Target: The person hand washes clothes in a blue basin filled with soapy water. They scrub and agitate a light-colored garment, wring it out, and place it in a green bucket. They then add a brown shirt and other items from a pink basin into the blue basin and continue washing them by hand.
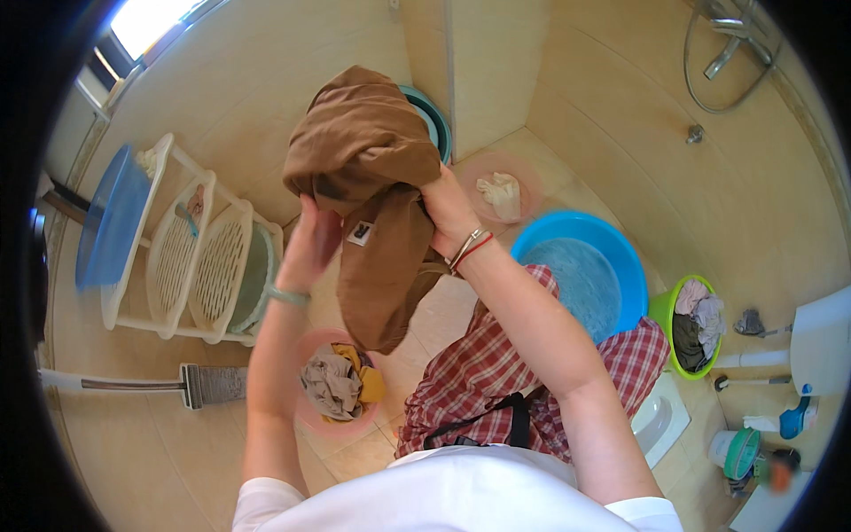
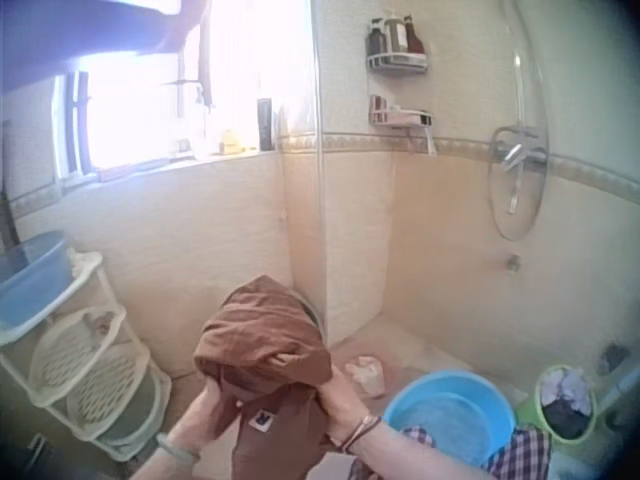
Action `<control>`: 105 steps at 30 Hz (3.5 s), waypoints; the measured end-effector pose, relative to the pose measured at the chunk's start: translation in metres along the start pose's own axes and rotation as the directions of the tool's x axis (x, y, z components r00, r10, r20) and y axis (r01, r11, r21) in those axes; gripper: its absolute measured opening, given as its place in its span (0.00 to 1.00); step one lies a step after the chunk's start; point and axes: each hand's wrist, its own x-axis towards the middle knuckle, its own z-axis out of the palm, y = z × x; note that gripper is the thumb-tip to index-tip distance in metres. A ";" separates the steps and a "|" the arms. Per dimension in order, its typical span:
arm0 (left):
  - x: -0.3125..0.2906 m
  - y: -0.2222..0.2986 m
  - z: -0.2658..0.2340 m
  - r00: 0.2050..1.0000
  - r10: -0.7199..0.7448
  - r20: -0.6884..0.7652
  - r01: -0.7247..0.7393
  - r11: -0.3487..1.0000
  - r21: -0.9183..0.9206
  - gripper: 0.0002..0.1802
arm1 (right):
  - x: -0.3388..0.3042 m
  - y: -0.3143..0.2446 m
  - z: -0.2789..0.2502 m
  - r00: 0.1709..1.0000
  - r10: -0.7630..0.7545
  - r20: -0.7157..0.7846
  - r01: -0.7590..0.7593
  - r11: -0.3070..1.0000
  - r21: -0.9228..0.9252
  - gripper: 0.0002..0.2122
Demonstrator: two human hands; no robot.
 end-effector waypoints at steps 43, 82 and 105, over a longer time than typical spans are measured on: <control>-0.255 0.125 -0.134 0.197 0.546 -0.814 -0.338 0.817 0.467 0.22 | -0.015 0.169 0.019 0.765 0.463 0.448 0.032 0.667 -0.744 0.22; -0.371 -0.158 -0.255 0.127 0.633 -0.764 0.600 0.564 0.567 0.31 | -0.048 0.288 -0.091 0.599 0.756 -0.263 -0.703 0.338 -0.626 0.20; -0.379 -0.313 -0.186 0.228 -0.444 -0.867 0.003 0.890 -0.455 0.28 | -0.039 0.277 -0.127 0.703 0.599 -0.383 -0.665 0.365 -0.651 0.37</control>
